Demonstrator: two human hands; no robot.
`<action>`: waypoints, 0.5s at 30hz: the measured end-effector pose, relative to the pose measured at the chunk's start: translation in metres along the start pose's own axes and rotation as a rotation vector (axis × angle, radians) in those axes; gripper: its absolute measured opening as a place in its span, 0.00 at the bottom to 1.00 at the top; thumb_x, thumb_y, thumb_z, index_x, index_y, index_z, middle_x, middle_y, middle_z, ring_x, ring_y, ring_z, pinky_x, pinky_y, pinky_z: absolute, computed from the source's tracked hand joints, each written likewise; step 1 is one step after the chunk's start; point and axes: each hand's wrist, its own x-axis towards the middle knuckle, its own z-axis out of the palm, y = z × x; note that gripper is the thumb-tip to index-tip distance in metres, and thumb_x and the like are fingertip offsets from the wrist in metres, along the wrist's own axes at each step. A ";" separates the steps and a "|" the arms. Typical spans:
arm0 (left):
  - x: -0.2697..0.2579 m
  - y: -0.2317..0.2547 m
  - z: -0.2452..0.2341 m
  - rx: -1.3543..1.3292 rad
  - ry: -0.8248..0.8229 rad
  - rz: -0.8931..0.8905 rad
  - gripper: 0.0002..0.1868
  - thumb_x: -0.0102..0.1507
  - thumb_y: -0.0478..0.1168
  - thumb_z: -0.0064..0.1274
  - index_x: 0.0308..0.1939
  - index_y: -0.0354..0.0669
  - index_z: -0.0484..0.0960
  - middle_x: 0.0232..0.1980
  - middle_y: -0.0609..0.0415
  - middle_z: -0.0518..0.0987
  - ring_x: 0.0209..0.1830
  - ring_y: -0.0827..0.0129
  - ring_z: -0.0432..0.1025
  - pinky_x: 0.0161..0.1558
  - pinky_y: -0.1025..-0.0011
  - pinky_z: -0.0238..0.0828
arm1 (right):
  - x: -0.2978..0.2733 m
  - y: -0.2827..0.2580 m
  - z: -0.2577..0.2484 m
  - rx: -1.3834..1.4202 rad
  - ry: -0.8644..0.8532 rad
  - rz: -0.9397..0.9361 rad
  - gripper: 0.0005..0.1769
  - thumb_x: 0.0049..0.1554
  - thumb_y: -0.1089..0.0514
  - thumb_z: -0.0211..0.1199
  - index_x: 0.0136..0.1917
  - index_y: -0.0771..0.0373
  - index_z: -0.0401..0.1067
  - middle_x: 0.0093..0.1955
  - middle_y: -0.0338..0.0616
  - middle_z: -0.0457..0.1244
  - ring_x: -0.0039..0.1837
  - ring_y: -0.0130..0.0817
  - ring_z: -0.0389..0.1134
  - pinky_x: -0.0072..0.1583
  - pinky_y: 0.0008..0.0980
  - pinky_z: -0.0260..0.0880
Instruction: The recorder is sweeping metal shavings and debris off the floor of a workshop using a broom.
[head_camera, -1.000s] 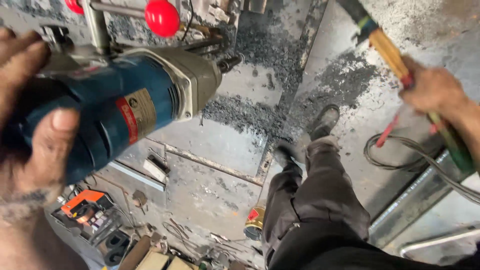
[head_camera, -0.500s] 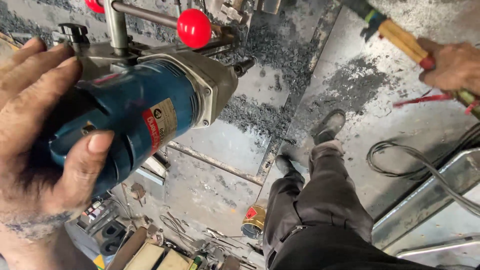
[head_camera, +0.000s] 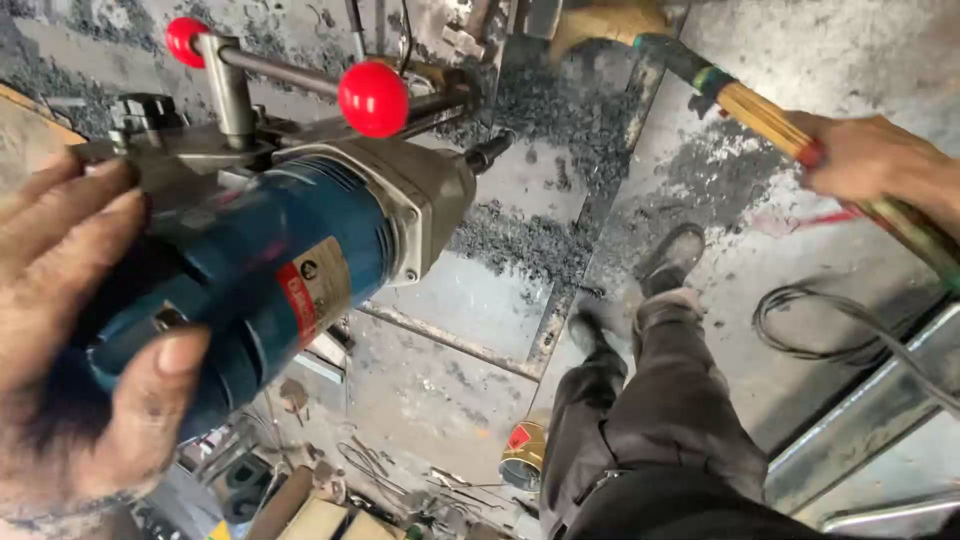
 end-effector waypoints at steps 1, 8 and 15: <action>-0.001 0.001 -0.003 0.000 -0.003 -0.014 0.32 0.75 0.55 0.50 0.67 0.27 0.70 0.69 0.31 0.70 0.77 0.43 0.62 0.80 0.51 0.53 | -0.006 0.000 -0.006 -0.007 -0.009 -0.009 0.41 0.53 0.53 0.65 0.79 0.47 0.60 0.48 0.56 0.70 0.46 0.52 0.73 0.48 0.52 0.79; -0.010 -0.010 -0.004 0.053 -0.074 0.027 0.35 0.72 0.56 0.50 0.68 0.26 0.69 0.69 0.29 0.70 0.76 0.40 0.63 0.81 0.50 0.54 | 0.136 -0.011 -0.021 -0.019 0.267 -0.002 0.35 0.51 0.54 0.68 0.71 0.60 0.65 0.45 0.61 0.71 0.49 0.57 0.75 0.51 0.53 0.76; -0.024 -0.003 0.010 -0.264 -0.068 -0.345 0.45 0.70 0.68 0.44 0.75 0.32 0.59 0.70 0.36 0.69 0.69 0.55 0.68 0.73 0.59 0.64 | 0.097 -0.081 0.040 -0.078 0.100 -0.063 0.45 0.58 0.42 0.62 0.83 0.56 0.53 0.48 0.61 0.71 0.49 0.58 0.74 0.50 0.55 0.75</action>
